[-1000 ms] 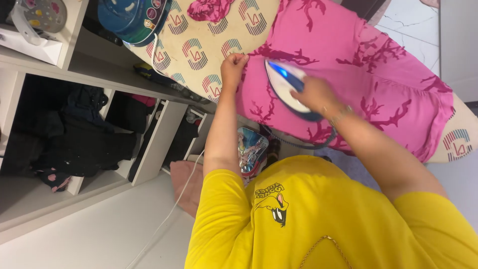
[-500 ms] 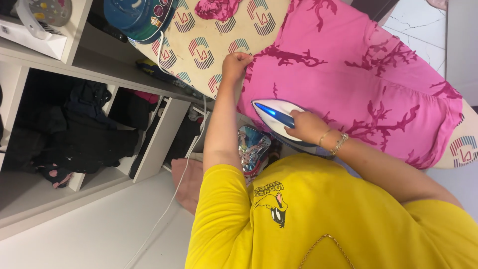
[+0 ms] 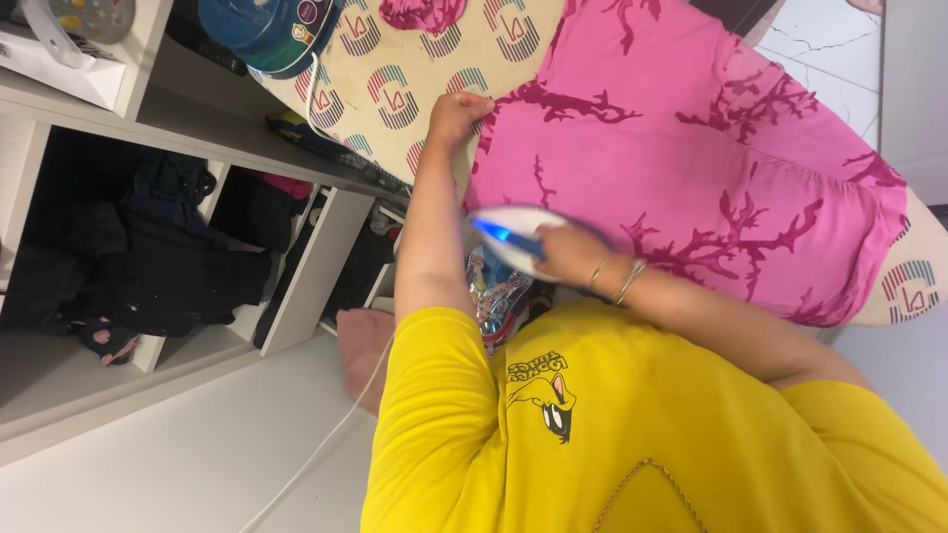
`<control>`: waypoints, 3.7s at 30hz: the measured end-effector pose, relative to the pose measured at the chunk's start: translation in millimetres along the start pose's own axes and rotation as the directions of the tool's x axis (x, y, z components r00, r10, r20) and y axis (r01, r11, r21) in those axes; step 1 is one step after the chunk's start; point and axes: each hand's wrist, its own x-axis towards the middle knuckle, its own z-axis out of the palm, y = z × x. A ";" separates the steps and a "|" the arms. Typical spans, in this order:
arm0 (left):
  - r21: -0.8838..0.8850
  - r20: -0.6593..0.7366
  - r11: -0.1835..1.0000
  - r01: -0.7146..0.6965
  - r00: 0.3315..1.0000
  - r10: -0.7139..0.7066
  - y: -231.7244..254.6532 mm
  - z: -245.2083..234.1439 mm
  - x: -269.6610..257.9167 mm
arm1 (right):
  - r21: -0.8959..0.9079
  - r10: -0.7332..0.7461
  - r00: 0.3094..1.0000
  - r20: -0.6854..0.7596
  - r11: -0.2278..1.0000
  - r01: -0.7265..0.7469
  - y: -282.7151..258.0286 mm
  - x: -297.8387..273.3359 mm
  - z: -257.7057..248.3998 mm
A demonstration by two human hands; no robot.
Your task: Ironing a pink patterned shirt on an ironing board.
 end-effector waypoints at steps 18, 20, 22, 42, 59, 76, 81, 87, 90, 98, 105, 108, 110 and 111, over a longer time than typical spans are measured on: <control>0.070 -0.052 0.997 -0.019 0.998 0.022 5.2 3.4 -8.5 | 0.474 0.510 0.841 -0.182 0.795 -0.380 87.1 22.4 -138.0; 0.097 -0.094 0.995 -0.019 0.995 0.028 -4.9 4.1 2.4 | 0.315 0.420 0.889 -0.185 0.882 -0.351 89.3 14.8 -116.7; 0.079 -0.069 0.997 -0.020 0.997 0.026 -10.1 1.1 14.5 | 0.215 0.339 0.929 -0.145 0.928 -0.305 80.5 -6.9 -76.0; 0.009 -0.090 1.000 0.026 0.996 -0.025 13.8 13.9 -13.7 | 0.523 0.730 0.632 -0.259 0.657 -0.544 281.5 -260.2 -31.8; -0.033 0.371 0.995 0.091 0.926 -0.073 68.2 295.8 -190.1 | 0.894 0.576 0.699 -0.423 0.390 0.220 198.3 -156.7 -2.8; 0.097 0.552 0.980 -0.173 0.829 0.092 87.2 513.8 -209.4 | 0.626 0.698 0.137 -0.703 0.698 -0.347 381.5 -282.7 98.3; 0.024 0.464 0.997 -0.079 0.884 0.059 81.3 512.4 -205.1 | 0.599 0.693 0.193 -0.695 0.706 -0.378 400.2 -279.8 101.6; 0.211 0.740 0.968 -0.134 0.669 -0.069 37.2 500.1 -285.5 | 0.624 0.676 0.169 -0.717 0.731 -0.275 435.6 -279.8 111.0; 0.237 0.749 0.952 -0.195 0.661 -0.051 42.8 484.3 -306.8 | 0.644 0.682 0.147 -0.716 0.728 -0.235 435.0 -278.6 105.0; 0.172 0.271 0.985 0.025 0.960 -0.072 41.5 323.6 -243.9 | 0.471 0.633 0.318 -0.706 0.755 -0.457 442.6 -282.2 112.3; -0.150 -0.154 0.988 0.029 0.987 -0.052 26.0 109.5 -205.7 | 0.489 0.691 0.327 -0.645 0.702 -0.518 447.9 -283.6 113.7; -0.277 -0.187 0.959 0.066 0.975 -0.121 39.4 68.0 -215.5 | 0.508 0.708 0.300 -0.639 0.682 -0.527 444.2 -282.8 111.2; -0.240 -0.059 0.965 0.107 0.990 -0.124 31.7 62.4 -216.2 | 0.524 0.726 0.293 -0.622 0.664 -0.533 435.6 -283.2 105.1; -0.238 -0.057 0.966 0.104 0.991 -0.121 35.5 76.1 -221.4 | 0.527 0.727 0.289 -0.623 0.663 -0.532 435.2 -280.4 103.1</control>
